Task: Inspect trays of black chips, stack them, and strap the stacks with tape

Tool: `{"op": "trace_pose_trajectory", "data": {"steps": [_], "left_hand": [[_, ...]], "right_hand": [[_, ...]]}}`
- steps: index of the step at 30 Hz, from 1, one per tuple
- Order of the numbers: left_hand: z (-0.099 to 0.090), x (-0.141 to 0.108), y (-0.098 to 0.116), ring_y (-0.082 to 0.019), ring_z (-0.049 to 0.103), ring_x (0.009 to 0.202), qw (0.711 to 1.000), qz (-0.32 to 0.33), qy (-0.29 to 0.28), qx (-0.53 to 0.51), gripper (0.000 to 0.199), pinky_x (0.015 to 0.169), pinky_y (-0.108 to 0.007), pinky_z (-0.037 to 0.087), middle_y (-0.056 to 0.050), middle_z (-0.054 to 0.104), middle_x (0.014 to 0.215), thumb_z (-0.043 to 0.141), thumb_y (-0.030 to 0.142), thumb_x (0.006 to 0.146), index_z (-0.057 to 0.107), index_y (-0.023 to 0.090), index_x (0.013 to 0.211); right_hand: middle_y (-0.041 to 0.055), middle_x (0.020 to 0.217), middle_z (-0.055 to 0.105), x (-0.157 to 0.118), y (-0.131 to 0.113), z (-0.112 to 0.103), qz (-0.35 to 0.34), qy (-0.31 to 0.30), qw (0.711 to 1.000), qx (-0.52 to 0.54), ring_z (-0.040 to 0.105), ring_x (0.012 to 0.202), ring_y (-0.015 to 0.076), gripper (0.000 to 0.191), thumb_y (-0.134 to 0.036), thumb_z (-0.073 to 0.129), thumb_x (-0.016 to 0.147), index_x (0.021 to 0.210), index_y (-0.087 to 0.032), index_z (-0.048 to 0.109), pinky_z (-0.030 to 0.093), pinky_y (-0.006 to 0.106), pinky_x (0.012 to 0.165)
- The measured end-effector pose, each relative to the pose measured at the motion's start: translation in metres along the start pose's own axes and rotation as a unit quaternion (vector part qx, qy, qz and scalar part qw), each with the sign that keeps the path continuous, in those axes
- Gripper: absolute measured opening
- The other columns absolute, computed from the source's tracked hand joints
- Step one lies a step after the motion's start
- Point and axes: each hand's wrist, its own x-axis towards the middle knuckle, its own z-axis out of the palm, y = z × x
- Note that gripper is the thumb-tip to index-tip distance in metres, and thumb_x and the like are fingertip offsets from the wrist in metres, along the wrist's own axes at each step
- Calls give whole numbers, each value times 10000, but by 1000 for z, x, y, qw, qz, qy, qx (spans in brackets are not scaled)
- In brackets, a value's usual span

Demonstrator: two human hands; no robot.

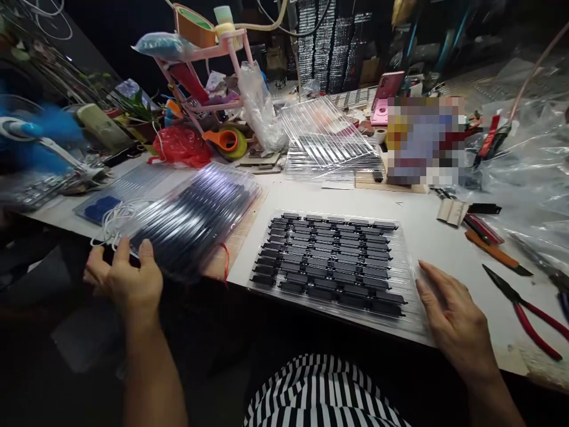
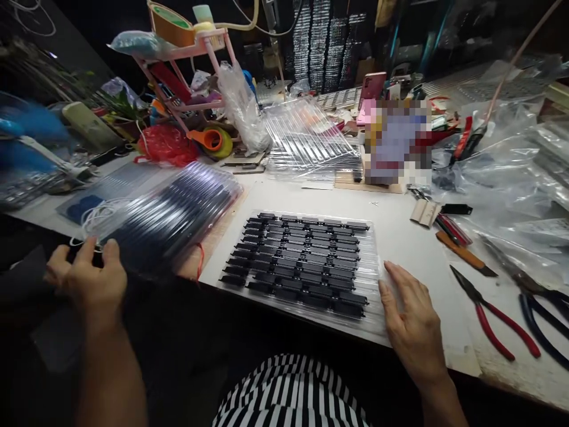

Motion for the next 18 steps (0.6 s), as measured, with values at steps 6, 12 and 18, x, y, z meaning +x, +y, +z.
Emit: {"op": "trace_pose_trajectory", "data": {"steps": [6,12,18], "left_hand": [[34,-75,61,-221,598,1037,927,37,-240,-287,422,960,-378,441,-87,650,1123,487,434,870,607,162,1169],[35,-109,71,-219,617,1022,873,-92,-349,-330,516,939,-342,461,-74,669,1132,503,540,827,612,179,1180],[3,-121,43,-215,651,867,855,-139,-401,-298,434,840,-298,513,-21,711,1015,605,546,746,684,244,1048]], "right_hand": [[76,1241,573,0,-2,1,15,-19,1000,-17,511,1160,243,376,-367,452,902,1237,-224,547,415,452,996],[85,1210,594,-12,-1,-3,-48,-27,998,-44,514,1150,219,371,-261,403,929,1284,-212,502,429,424,964],[43,1117,649,-43,-2,-44,31,-29,998,-46,607,1008,222,354,-373,470,890,1218,-274,561,527,364,820]]}}
